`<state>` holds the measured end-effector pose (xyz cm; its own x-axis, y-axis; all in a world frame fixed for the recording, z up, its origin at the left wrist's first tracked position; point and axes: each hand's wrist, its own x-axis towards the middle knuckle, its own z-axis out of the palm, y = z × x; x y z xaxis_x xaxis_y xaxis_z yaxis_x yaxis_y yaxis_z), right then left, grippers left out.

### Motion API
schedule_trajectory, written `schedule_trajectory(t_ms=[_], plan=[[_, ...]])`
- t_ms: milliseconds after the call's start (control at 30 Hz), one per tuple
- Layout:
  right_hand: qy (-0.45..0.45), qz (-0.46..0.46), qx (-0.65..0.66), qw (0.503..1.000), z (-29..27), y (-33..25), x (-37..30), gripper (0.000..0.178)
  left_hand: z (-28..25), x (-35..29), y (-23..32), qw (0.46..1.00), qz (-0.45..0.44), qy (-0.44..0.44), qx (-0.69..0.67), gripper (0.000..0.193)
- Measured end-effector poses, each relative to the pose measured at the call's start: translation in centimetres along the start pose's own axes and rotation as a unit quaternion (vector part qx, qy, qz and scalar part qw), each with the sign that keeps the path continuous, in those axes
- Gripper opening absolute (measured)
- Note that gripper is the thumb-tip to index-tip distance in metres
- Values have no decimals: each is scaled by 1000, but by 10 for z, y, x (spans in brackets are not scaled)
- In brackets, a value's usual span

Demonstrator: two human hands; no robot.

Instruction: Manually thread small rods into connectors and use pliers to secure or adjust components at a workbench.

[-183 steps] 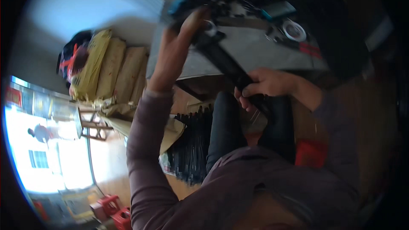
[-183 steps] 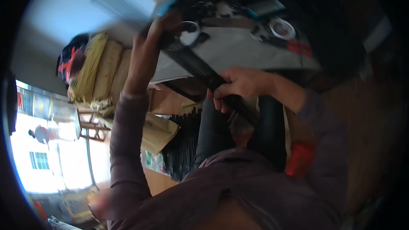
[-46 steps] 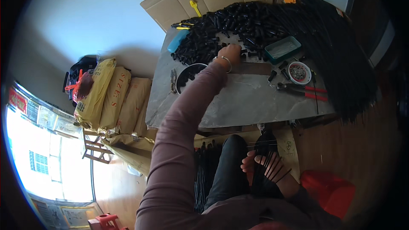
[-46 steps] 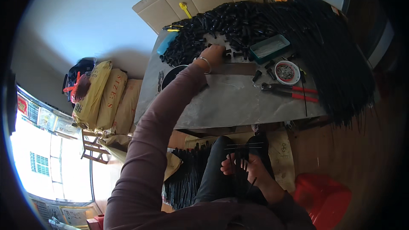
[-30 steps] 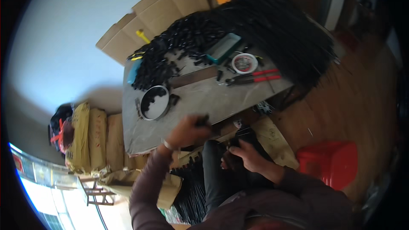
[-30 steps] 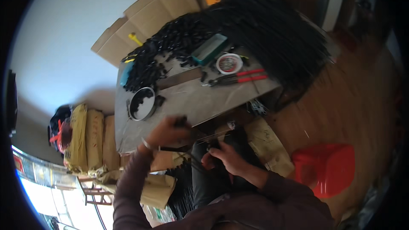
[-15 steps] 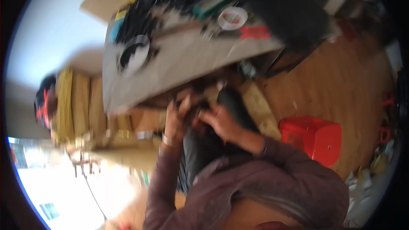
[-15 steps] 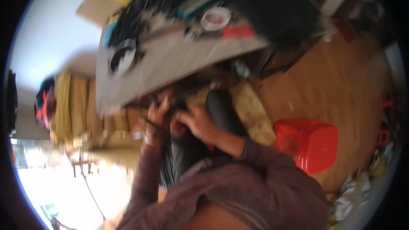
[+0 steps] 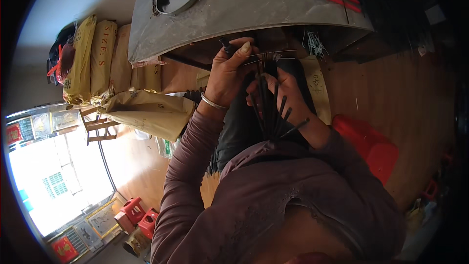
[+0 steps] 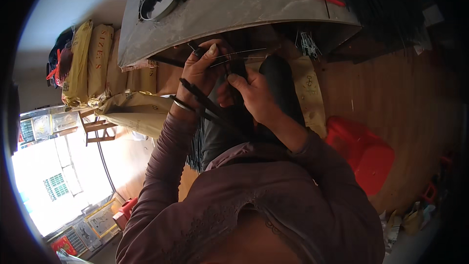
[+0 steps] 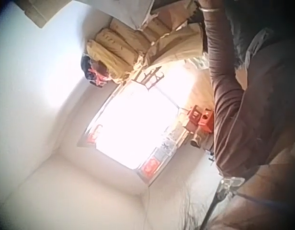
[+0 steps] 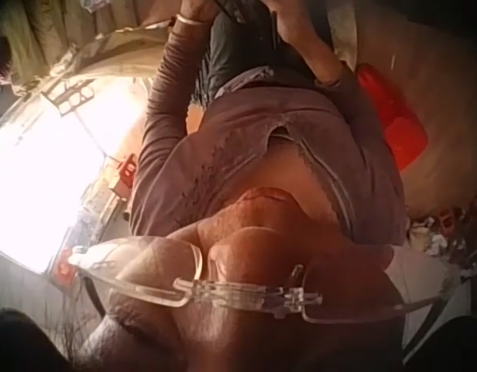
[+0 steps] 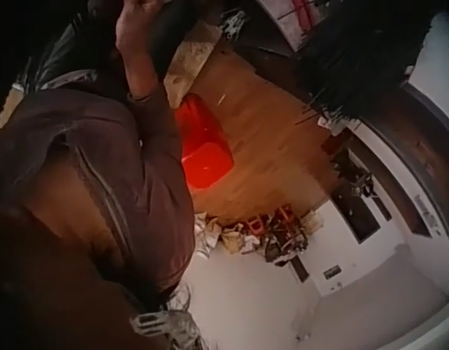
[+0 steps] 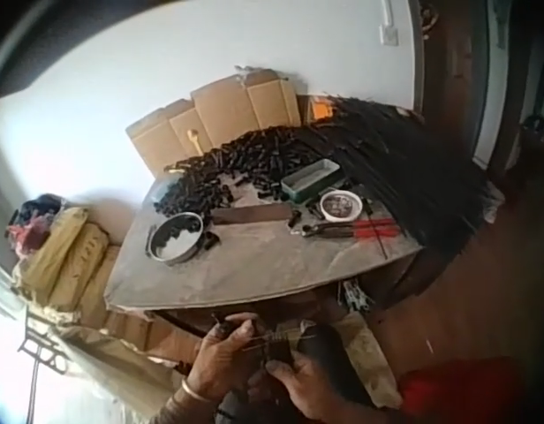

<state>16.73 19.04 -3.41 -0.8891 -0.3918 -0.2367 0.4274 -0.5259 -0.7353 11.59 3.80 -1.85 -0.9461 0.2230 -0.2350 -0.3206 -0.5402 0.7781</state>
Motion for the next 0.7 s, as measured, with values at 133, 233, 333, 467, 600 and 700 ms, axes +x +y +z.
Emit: schedule_trajectory(t_ms=[133,233,333,467,600,700], plan=[[27,-17,-11,999,4,-1,-2,25,-7,5,-1,1000,-4,-27,-9,21],[36,-33,-18,999,5,0,-1,25,-8,6,-2,1000,-5,-24,-15,21],[33,-55,-47,997,10,3,-1,23,-9,5,-2,999,0,-25,-39,21],[19,-69,-55,996,12,7,2,21,-7,3,2,999,-4,-22,-47,21],[32,-55,-46,997,15,6,0,20,-2,0,4,998,6,-8,-60,20],[39,-51,-22,998,13,6,0,21,-2,1,3,999,17,-6,-32,20]])
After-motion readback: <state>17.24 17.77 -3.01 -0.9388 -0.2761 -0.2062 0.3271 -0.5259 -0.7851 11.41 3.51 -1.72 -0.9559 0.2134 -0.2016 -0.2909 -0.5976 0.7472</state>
